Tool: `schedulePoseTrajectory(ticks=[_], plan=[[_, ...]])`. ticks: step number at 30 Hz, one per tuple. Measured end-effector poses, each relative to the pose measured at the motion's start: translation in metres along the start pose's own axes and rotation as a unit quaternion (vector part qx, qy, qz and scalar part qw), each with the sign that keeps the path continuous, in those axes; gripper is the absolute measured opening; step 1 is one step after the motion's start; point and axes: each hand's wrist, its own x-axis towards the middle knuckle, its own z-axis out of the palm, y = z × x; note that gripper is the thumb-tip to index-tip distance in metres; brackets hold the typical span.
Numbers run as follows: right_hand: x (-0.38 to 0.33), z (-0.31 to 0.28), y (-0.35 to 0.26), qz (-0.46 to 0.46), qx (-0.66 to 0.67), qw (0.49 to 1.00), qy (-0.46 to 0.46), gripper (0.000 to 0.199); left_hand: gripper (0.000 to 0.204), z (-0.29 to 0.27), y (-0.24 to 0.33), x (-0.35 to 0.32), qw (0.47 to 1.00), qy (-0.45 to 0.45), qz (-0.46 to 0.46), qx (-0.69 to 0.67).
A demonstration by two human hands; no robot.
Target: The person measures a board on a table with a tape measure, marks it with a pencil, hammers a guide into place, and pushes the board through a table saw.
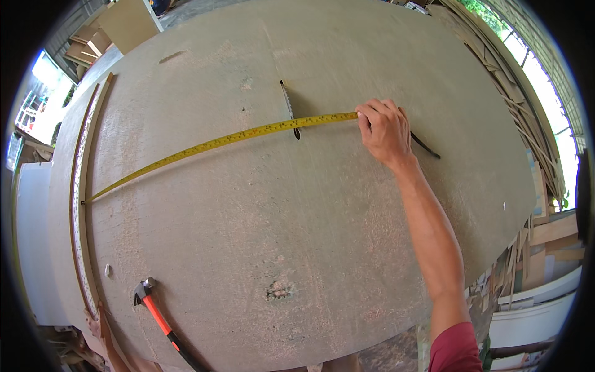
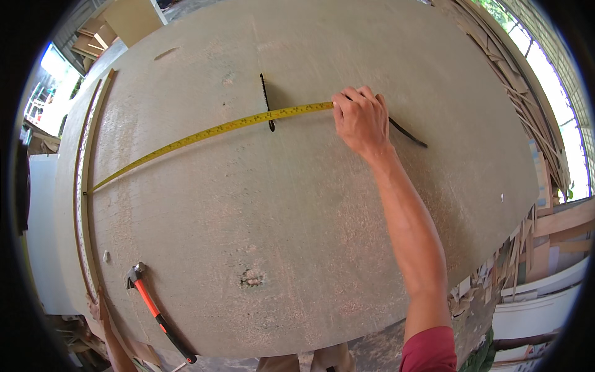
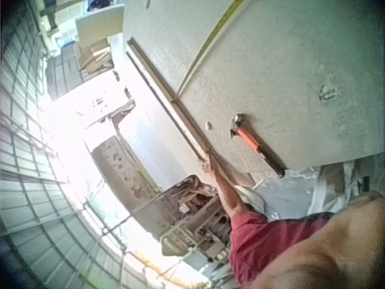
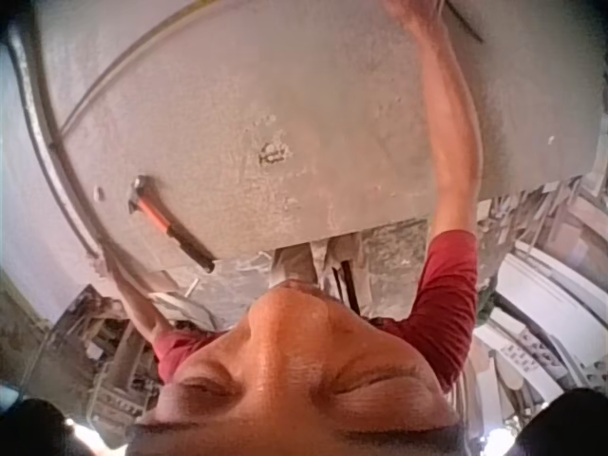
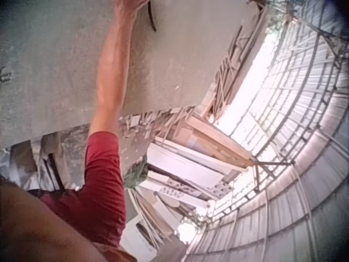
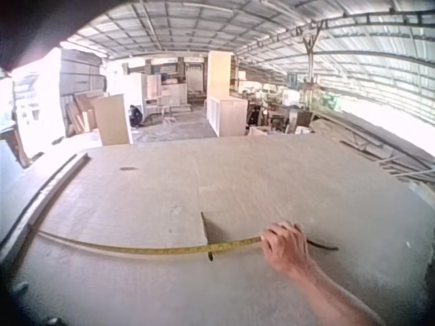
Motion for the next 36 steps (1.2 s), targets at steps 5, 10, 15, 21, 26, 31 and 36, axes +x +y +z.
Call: schedulePoseTrajectory(ticks=[5,10,15,21,26,31,36], plan=[[0.002,-0.005,0.000,-0.004,0.014,1.000,-0.022,0.013,0.100,0.001,-0.006,0.004,1.000,-0.014,0.004,-0.008],[0.001,-0.003,-0.001,-0.006,0.028,0.999,-0.033,0.014,0.097,0.002,-0.006,-0.001,1.000,0.027,0.007,0.010],[0.000,-0.001,0.000,-0.012,0.022,1.000,-0.013,0.013,0.097,0.001,-0.002,-0.002,1.000,0.019,0.005,0.004],[0.002,-0.002,-0.003,-0.013,0.018,0.999,-0.026,0.010,0.096,0.000,-0.003,-0.002,1.000,0.015,0.009,-0.003],[0.002,0.001,-0.003,-0.029,0.024,0.999,-0.008,0.014,0.096,0.003,-0.005,0.002,1.000,0.015,0.017,-0.010],[0.006,-0.002,-0.011,-0.016,0.020,0.999,-0.047,0.014,0.096,0.005,-0.010,0.005,0.999,0.026,0.028,-0.010],[0.005,0.000,-0.009,-0.025,0.030,0.999,-0.021,0.012,0.098,0.004,-0.015,0.014,0.998,-0.012,0.044,-0.043]])
